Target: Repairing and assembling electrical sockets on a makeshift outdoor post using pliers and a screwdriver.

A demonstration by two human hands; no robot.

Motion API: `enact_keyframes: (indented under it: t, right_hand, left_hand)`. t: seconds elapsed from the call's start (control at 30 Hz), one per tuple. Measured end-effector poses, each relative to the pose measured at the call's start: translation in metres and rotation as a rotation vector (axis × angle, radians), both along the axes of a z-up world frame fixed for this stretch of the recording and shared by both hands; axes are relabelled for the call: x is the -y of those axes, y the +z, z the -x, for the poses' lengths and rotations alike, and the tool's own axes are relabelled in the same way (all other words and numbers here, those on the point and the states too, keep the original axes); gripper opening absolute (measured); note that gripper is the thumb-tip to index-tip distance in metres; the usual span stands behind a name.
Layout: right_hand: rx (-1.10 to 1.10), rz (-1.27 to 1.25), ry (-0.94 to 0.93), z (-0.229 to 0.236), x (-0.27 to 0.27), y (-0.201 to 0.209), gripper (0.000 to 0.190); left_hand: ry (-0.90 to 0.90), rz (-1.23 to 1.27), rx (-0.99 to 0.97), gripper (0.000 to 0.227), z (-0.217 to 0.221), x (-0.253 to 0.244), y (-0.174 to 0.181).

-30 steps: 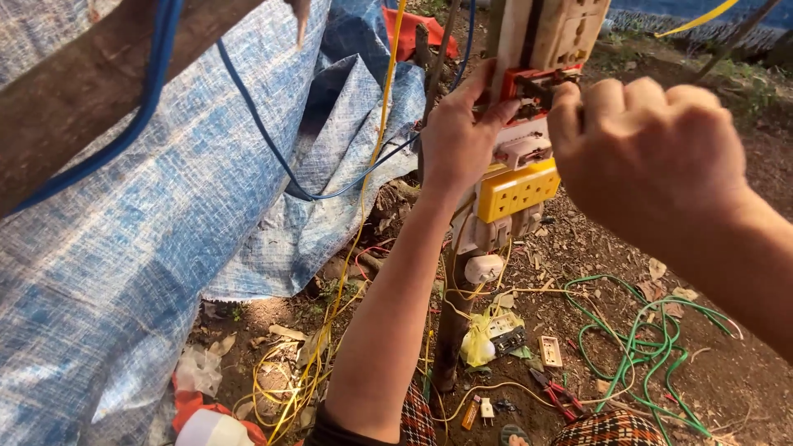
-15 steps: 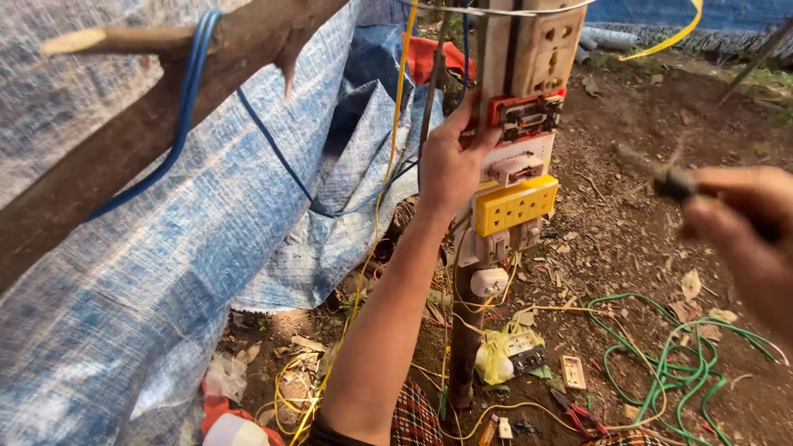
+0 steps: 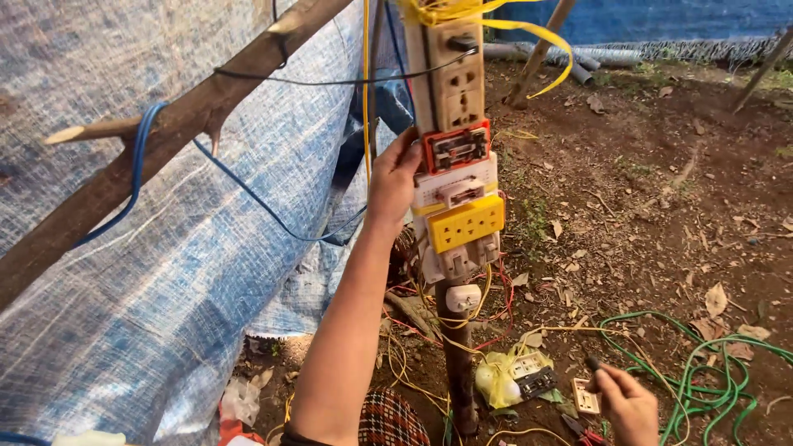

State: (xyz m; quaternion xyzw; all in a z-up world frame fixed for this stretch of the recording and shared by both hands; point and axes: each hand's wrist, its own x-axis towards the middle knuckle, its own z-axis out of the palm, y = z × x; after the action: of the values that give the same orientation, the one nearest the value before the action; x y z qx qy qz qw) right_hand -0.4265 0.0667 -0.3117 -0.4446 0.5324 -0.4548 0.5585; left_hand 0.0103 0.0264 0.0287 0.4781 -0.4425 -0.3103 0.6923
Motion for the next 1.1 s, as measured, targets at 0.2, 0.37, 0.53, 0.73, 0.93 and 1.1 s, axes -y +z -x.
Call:
enact_keyframes:
  t: [0.2,0.37,0.53,0.73,0.93,1.1]
  right_hand:
    - [-0.119,0.022,-0.065,-0.013,-0.018,0.009,0.028]
    - [-0.238,-0.081,-0.023,-0.022,-0.026,0.031,0.031]
    - [-0.309,-0.122,-0.037,-0.02,-0.044,0.045,0.03]
    - [-0.416,-0.048,-0.026,-0.002,-0.055,0.038,0.032]
    - [-0.36,-0.085,-0.062,0.004,-0.067,0.056,0.034]
    - [-0.416,-0.012,-0.084,0.004,-0.068,0.056,0.031]
  left_hand:
    - [0.073,-0.003,0.027,0.026,0.002,0.001,0.005]
    - [0.118,0.005,-0.022,0.036,0.006,0.008,0.006]
    - [0.239,0.123,0.248,0.041,0.016,0.003,-0.008]
    - [0.485,0.217,0.573,0.057,0.029,-0.007,-0.032]
    - [0.47,0.281,0.693,0.07,0.017,-0.006,-0.032]
    - [0.308,0.209,0.549,0.062,0.013,-0.012,-0.021]
